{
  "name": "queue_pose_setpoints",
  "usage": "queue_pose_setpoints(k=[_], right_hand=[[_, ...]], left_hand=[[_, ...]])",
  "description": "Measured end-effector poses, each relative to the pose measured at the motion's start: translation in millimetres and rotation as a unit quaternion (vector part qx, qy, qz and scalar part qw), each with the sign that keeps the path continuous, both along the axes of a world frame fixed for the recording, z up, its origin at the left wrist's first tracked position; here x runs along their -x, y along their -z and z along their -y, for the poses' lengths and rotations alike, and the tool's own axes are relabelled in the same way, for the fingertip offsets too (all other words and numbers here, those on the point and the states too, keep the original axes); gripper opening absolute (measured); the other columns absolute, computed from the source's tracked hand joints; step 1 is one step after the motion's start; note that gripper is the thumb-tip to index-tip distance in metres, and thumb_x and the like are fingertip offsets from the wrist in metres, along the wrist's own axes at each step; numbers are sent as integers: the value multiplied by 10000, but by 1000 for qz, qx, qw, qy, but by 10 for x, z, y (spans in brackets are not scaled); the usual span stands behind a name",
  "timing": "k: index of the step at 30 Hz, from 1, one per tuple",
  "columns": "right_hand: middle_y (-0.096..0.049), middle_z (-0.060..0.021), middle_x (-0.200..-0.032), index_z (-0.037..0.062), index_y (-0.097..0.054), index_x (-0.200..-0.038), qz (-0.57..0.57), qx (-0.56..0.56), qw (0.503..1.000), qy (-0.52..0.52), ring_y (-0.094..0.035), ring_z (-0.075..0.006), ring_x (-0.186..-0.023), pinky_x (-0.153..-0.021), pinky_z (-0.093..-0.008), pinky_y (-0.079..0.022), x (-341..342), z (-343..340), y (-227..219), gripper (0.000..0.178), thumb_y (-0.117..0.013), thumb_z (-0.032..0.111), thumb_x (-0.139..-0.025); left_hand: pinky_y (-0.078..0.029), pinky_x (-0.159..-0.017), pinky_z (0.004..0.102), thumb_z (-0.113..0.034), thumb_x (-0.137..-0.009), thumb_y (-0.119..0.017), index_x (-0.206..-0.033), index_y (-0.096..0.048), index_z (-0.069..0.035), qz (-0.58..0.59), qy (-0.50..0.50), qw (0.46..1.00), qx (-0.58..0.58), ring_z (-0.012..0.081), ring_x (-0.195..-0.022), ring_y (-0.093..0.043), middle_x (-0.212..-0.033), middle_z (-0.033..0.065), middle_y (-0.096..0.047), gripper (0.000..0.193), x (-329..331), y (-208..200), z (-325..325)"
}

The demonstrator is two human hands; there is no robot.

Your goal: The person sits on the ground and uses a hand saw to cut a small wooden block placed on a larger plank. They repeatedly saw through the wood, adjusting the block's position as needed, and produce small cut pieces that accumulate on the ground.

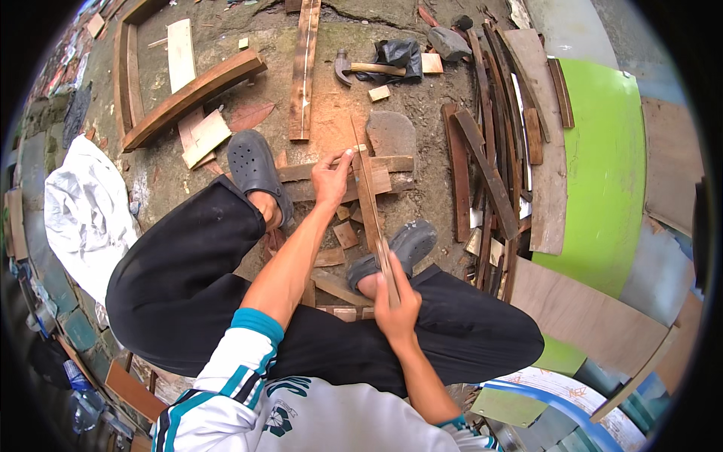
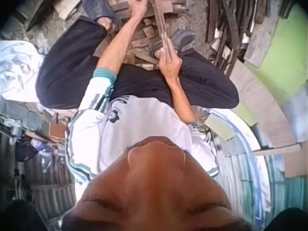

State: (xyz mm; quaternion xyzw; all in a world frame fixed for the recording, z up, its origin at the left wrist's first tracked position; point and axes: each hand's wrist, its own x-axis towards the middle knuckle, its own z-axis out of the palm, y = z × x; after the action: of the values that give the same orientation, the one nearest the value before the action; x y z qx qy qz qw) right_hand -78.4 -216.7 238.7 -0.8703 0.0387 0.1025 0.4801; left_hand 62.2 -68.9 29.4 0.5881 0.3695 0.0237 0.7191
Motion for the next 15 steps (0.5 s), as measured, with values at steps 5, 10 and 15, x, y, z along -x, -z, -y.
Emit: queue_pose_setpoints(k=[5,10,15], right_hand=[[-715,-258,-1166,-60,-595,-1348,13,-14,999,25,-732,-278,-1046,-867,-339,-555,-205,-96,289,409,-622,26,-950],[-710,-271,-1129,-45,-605,-1334,87,14,996,28,-724,-355,-1032,-861,-365,-542,-1399,-540,828,416,-632,162,-973],[-693,-274,-1211,-102,-576,-1348,0,19,1000,-6,-698,-285,-1124,-936,-346,-535,77,-14,-197,414,-603,-2,-947]], left_hand=[[-544,-643,245,-284,-917,-782,-1075,-771,-21,-8,-17,1000,-4,93,-700,-677,-812,66,-741,307,8,-48,22],[-544,-638,248,-302,-910,-787,-1061,-767,-10,15,41,999,-26,102,-687,-684,-815,82,-750,329,-113,-316,92],[-525,-620,247,-314,-901,-794,-1065,-770,-27,-17,-6,1000,-8,90,-681,-676,-752,50,-732,332,32,-11,22]])
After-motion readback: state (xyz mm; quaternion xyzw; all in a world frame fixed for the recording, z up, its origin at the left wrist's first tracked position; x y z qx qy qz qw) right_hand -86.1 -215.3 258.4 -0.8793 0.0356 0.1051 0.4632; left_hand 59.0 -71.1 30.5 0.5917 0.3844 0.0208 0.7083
